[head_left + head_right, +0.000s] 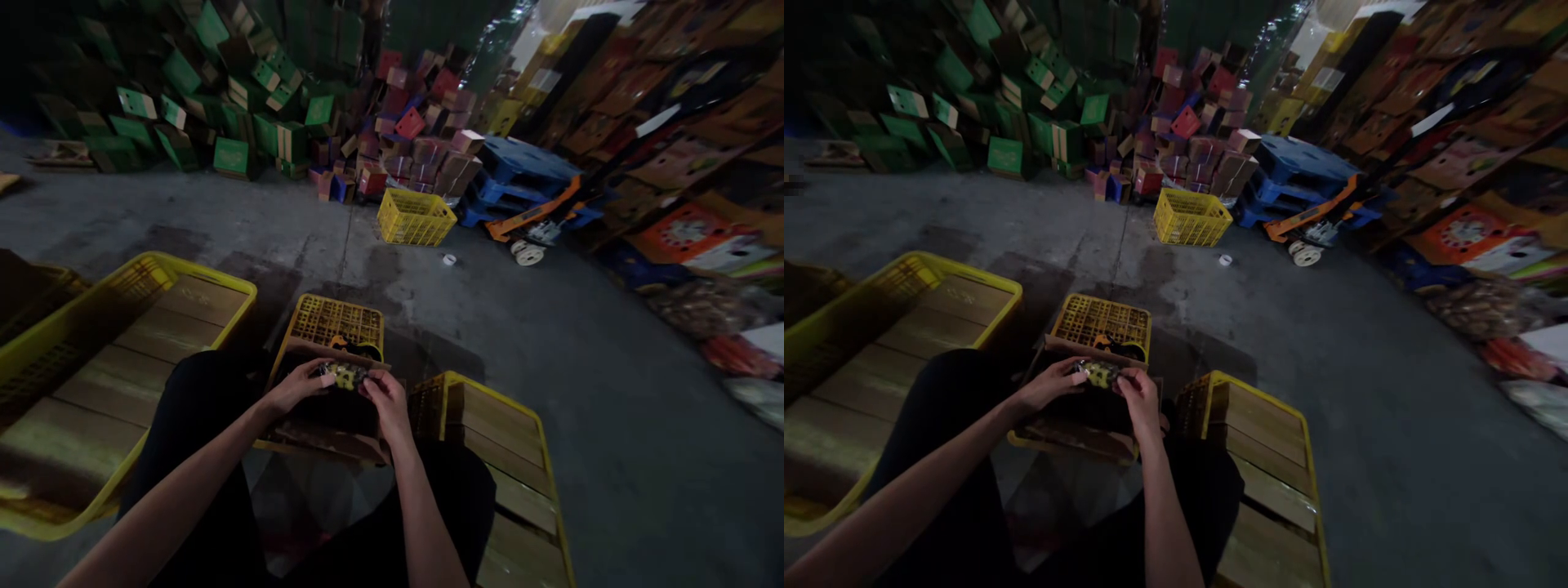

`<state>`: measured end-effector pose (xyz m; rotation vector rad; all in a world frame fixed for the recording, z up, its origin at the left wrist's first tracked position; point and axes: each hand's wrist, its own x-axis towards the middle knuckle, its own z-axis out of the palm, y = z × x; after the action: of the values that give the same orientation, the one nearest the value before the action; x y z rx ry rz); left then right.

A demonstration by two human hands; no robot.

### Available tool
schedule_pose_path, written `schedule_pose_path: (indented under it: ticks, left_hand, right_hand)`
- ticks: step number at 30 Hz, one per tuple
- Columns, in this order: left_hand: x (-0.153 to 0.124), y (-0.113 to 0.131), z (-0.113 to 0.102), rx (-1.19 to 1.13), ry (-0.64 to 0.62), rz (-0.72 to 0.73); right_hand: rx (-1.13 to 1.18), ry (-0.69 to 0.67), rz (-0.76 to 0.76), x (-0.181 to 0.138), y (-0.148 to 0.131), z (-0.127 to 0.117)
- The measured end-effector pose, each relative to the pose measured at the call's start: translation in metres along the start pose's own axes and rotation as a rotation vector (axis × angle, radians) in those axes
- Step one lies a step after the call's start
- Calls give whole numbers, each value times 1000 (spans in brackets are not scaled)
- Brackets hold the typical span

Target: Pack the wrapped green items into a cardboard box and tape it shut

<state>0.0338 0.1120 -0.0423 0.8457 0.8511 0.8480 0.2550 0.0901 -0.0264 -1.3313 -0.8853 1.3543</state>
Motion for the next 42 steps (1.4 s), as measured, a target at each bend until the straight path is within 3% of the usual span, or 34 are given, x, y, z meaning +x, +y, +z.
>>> schedule_pose_path:
  ticks: [7, 13, 19, 36, 42]
  left_hand:
    - [-2, 8, 2, 194, -4, 87]
    - [-1, 4, 2, 124, -36, 34]
    - [2, -1, 0, 69, -29, 0]
    - [5, -2, -1, 70, 45, -63]
    - [2, 1, -1, 92, -29, -3]
  right_hand:
    - [15, 23, 12, 1, 0, -1]
    - [-66, 25, -40, 4, -2, -3]
    - [8, -85, 101, -2, -3, 3]
    - [1, -39, 104, -3, -6, 7]
    - [-9, -59, 81, 0, -2, 3]
